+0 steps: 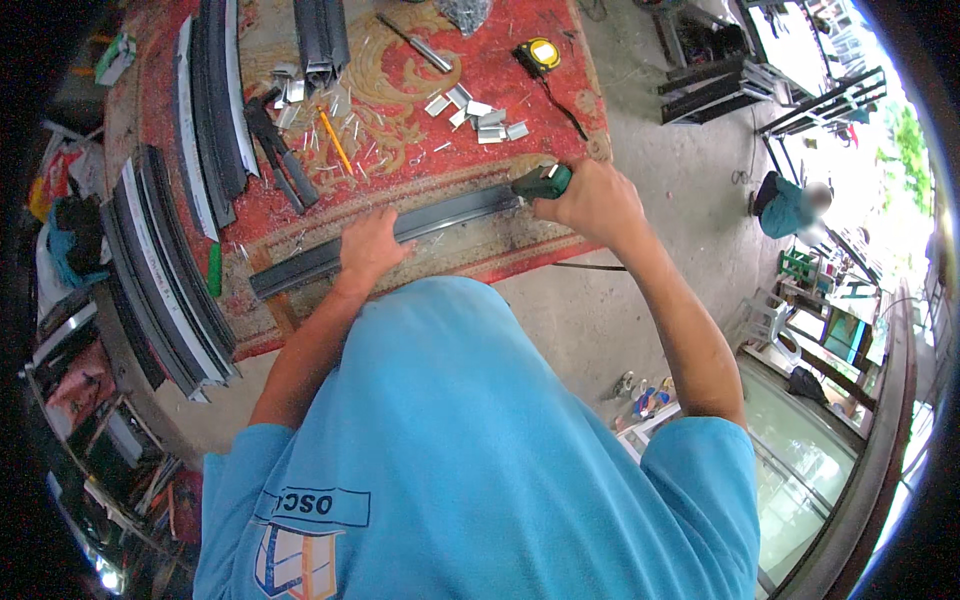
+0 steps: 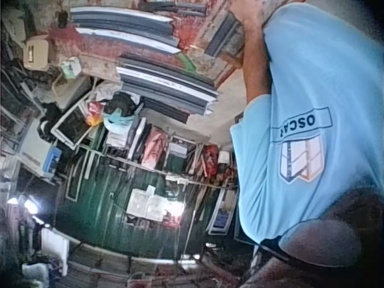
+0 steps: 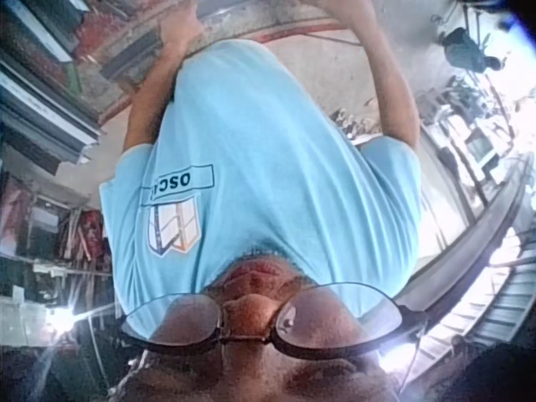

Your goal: Drilling holes into aluminum window or door frames using an electric drill.

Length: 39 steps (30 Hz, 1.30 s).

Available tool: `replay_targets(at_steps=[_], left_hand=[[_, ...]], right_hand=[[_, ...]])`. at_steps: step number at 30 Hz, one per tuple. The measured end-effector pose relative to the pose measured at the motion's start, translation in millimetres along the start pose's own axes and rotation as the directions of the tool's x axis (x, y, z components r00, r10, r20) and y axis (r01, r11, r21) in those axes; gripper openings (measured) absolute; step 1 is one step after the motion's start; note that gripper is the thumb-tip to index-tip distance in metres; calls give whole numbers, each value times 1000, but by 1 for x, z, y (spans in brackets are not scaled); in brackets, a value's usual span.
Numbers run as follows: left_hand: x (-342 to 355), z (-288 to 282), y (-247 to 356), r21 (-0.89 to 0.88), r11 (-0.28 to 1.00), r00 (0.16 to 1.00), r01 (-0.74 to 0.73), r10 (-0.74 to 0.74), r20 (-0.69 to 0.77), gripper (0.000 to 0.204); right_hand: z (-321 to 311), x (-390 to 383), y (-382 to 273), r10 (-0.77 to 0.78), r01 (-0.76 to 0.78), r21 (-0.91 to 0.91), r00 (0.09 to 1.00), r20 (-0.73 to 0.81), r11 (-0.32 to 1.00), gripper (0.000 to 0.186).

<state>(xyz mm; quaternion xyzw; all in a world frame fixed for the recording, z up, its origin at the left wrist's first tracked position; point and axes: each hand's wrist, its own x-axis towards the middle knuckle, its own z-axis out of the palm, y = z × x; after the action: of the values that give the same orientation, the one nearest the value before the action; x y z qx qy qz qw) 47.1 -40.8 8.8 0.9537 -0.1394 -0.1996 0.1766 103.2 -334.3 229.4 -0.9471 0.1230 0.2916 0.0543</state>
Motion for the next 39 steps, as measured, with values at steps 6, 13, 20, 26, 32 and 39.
replay_targets(at_steps=[6, 13, 20, 26, 32, 39], left_hand=[[1, 0, 1, -2, 1000, 1000, 15, -15, 8, 59], [-1, -4, 5, -19, 1000, 999, 10, -9, 53, 60], [-4, -4, -2, -43, 998, 997, 37, -33, 76, 68], [-39, -33, -26, -16, 1000, 977, 0, -4, -214, 68], [-38, -1, -51, -74, 997, 993, -33, 24, -114, 67], [-38, 2, -48, -194, 977, 976, -91, 48, -214, 51]], right_hand=[[11, -8, -4, -132, 129, -41, 989, -72, 991, 53], [31, -13, 26, 8, 14, 399, 999, -53, 917, 52], [-9, -64, 7, 45, 11, 479, 993, -106, 878, 54], [-3, -107, 11, 38, 72, 674, 988, -146, 735, 56], [6, -130, -46, -72, 70, 759, 997, -30, 647, 68], [28, -140, -171, -424, 398, 644, 897, -124, 653, 73]])
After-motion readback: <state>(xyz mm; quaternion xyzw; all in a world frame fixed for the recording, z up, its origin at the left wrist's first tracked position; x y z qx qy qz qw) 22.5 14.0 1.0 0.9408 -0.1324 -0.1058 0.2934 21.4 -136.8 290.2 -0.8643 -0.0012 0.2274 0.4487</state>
